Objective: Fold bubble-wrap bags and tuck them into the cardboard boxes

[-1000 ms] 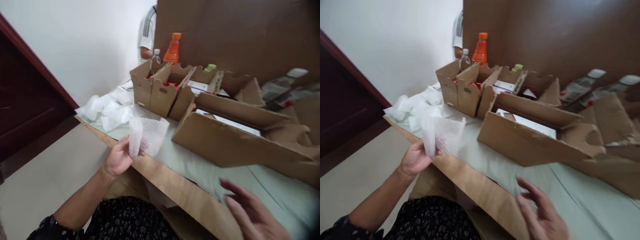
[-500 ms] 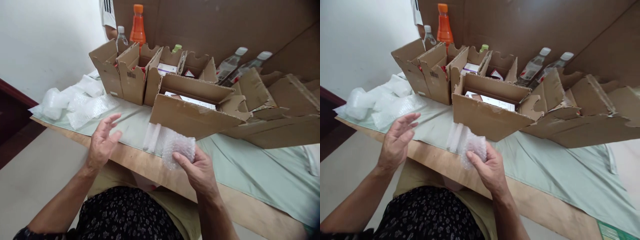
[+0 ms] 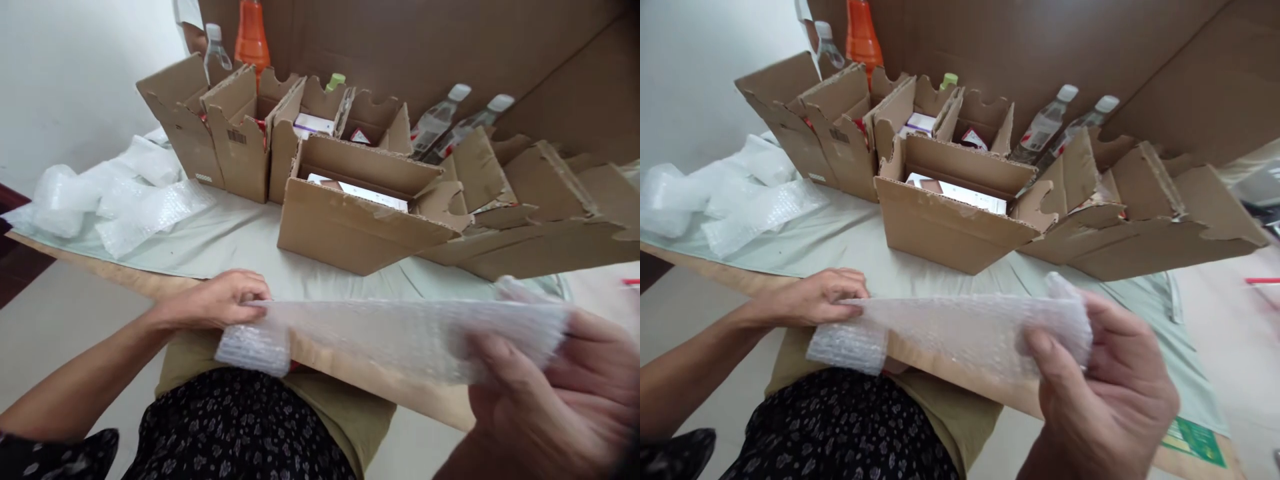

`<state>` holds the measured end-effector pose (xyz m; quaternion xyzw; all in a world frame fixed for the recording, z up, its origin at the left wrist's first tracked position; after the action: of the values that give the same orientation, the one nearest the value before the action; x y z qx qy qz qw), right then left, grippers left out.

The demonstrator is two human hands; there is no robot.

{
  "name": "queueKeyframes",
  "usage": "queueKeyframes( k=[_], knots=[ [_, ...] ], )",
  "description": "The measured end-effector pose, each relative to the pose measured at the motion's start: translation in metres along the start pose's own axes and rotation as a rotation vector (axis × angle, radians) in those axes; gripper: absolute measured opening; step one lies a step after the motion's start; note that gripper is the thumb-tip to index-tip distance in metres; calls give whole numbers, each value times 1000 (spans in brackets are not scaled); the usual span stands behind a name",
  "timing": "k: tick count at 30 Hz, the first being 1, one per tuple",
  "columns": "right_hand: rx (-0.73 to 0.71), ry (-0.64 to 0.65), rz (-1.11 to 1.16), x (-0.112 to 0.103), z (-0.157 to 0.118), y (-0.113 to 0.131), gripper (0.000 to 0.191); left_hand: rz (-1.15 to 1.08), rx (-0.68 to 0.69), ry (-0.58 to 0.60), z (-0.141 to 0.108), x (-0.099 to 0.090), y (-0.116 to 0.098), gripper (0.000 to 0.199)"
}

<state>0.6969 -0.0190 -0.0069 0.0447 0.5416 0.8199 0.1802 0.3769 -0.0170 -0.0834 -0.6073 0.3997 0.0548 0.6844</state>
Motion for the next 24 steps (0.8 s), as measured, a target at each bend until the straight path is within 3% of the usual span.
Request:
queueKeyframes(
  k=[4,8,11,13,16,19,22,24],
  knots=[
    [67,-196,82,-12,5,-24,46,-181,-242,32,-24,-20,16,19],
    [-3,-310,65,-26,-6,-36,51,-167,-296,-28,-35,-47,20,24],
    [13,-315,-57,-32,-20,-52,57,-72,-308,-94,-31,-64,30,28],
    [10,-235,-183,-28,-25,-69,61,24,-338,-131,-21,-69,41,34],
    [-40,-48,-492,-21,-27,-101,63,310,-391,-190,-1,-67,60,39],
    [-169,55,-849,-28,-25,-122,57,699,-301,-362,6,-60,62,48],
    [-337,10,-967,-38,-24,-109,51,874,-105,-573,-6,-41,34,57],
    [-420,45,-939,-25,-28,-91,53,878,48,-613,-11,-15,6,69]
  ],
)
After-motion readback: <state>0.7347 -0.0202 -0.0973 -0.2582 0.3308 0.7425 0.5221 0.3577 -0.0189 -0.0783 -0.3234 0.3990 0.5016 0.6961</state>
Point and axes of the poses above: each hand's wrist, its own z-axis towards the middle knuckle, its own x-axis out of the palm, y = z × x, the point moved 5 cm from there along z, towards the middle knuckle, and after that the axes turned 3 degrees about -y, right-handed, at the moved point
